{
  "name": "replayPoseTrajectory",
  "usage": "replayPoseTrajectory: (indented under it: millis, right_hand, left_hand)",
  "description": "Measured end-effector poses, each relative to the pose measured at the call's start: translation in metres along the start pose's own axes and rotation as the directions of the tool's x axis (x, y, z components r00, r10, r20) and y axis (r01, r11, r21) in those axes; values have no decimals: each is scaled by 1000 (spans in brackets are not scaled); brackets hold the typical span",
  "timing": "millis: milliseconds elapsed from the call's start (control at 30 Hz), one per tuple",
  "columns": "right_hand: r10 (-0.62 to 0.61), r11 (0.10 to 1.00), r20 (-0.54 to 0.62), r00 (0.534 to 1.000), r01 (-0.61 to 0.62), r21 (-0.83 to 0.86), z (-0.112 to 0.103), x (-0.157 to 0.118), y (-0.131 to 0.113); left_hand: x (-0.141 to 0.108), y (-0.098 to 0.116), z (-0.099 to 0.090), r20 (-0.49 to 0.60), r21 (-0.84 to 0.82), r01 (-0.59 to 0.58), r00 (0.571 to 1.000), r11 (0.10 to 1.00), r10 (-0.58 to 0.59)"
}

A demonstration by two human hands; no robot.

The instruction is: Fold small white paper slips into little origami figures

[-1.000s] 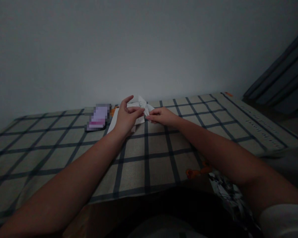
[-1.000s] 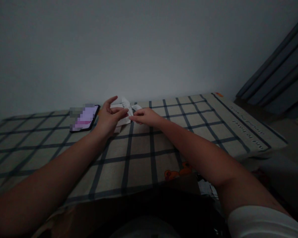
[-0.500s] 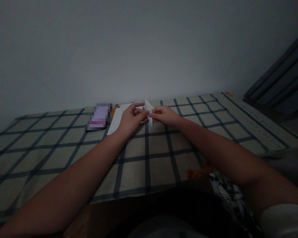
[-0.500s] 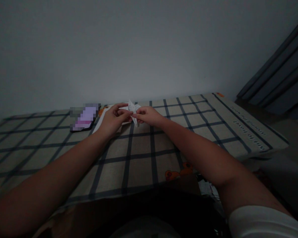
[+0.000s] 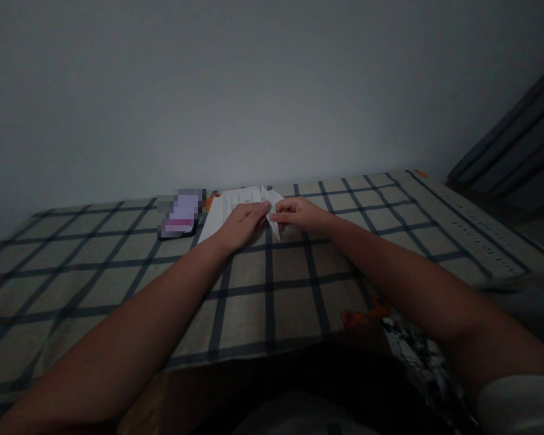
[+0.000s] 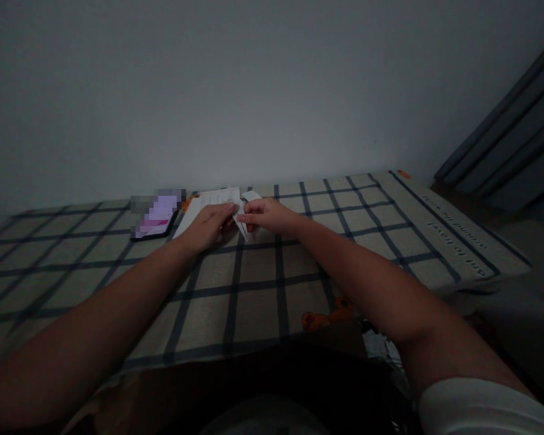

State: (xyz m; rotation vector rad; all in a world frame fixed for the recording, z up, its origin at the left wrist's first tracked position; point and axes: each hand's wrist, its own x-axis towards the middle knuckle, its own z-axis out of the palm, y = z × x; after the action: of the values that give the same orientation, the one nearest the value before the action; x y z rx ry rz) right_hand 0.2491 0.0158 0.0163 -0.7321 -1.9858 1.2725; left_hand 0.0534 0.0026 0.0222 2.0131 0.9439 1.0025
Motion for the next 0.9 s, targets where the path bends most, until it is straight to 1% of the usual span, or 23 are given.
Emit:
replayPoseTrajectory:
  millis: [100, 300, 367, 500, 633, 767, 833, 900]
  right_hand:
    - [3, 1000, 16, 1000, -3, 7, 0, -1, -2]
    - [24, 1000, 2, 1000, -24, 9, 1, -1, -1]
    - [16, 1000, 3, 1000, -16, 9, 1, -1, -1]
    - [12, 1000, 6, 1000, -12, 26, 1, -2, -2]
    - [11, 1000, -6, 1000, -11, 1, 4, -1, -4]
    - [19, 1000, -43, 999, -20, -5, 6, 1, -3]
    - [18, 1000, -65, 998, -17, 15, 7, 2, -2]
    - [15, 999, -83, 996, -12, 34, 7, 2, -1]
  left_hand:
    - [0, 2, -1, -13, 21, -19, 1000, 1000, 19]
    - [1, -4, 3, 3, -1, 3, 1000, 1000, -3]
    - [2, -6, 4, 7, -9, -10, 1000, 1000, 10]
    - [3, -5, 3, -4, 52, -54, 999, 997, 54]
    - [2, 0, 4, -59, 107, -80, 994, 991, 87]
    - [-1, 3, 6, -131, 247, -61, 987, 967, 96]
    - [-3, 4, 8, -162, 305, -67, 979, 950, 121]
    - [-3, 4, 8, -169, 303, -87, 975, 949, 143]
